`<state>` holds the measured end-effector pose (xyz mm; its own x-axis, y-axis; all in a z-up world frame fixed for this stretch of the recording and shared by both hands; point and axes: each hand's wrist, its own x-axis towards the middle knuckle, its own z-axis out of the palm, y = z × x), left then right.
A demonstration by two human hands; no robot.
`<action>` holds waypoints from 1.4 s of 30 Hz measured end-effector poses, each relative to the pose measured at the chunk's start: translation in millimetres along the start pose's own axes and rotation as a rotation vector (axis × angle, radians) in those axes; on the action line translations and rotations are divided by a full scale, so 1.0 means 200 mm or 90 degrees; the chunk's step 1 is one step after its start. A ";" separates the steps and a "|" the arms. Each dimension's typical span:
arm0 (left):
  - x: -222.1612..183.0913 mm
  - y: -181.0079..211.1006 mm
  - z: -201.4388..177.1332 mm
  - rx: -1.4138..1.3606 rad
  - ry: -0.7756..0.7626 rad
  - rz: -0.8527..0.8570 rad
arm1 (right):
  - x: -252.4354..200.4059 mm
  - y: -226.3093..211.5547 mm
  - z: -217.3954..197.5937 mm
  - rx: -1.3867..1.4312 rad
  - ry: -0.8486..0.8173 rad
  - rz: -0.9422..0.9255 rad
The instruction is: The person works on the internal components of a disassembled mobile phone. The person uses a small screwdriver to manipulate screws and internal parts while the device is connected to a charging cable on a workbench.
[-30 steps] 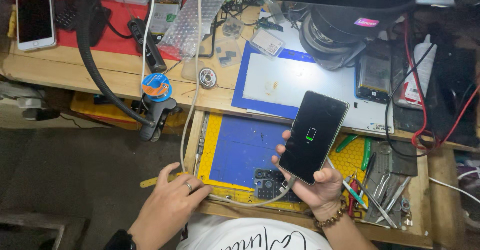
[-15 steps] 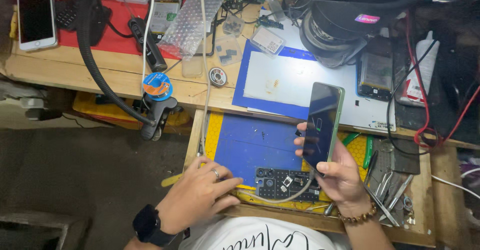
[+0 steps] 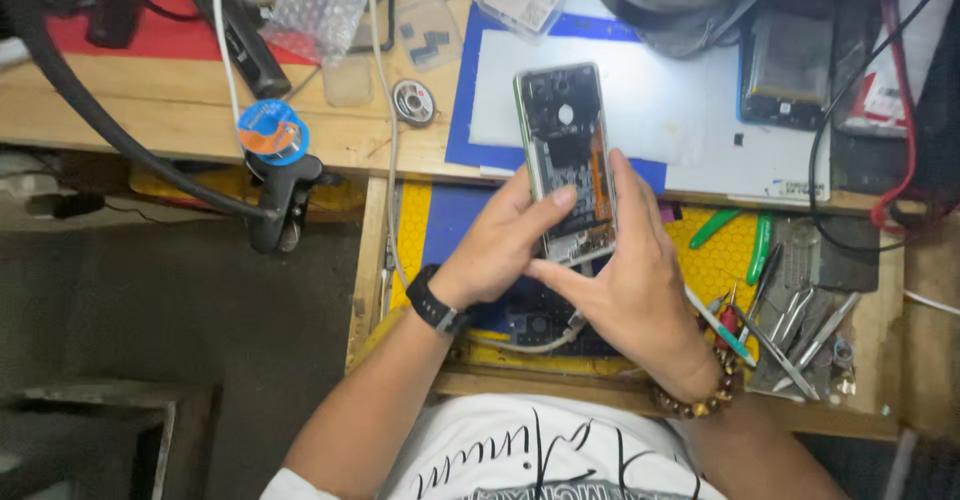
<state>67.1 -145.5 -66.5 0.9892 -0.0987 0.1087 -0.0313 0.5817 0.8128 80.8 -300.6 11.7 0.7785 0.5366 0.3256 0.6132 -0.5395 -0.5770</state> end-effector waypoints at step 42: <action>-0.05 -0.07 -0.06 -0.009 0.040 -0.047 | -0.44 0.36 -0.06 -0.007 -0.195 0.173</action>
<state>59.2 -143.2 -85.3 0.9957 -0.0913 0.0128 0.0433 0.5864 0.8089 59.4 -394.9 -49.0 0.8375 0.5410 -0.0772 0.3931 -0.6946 -0.6025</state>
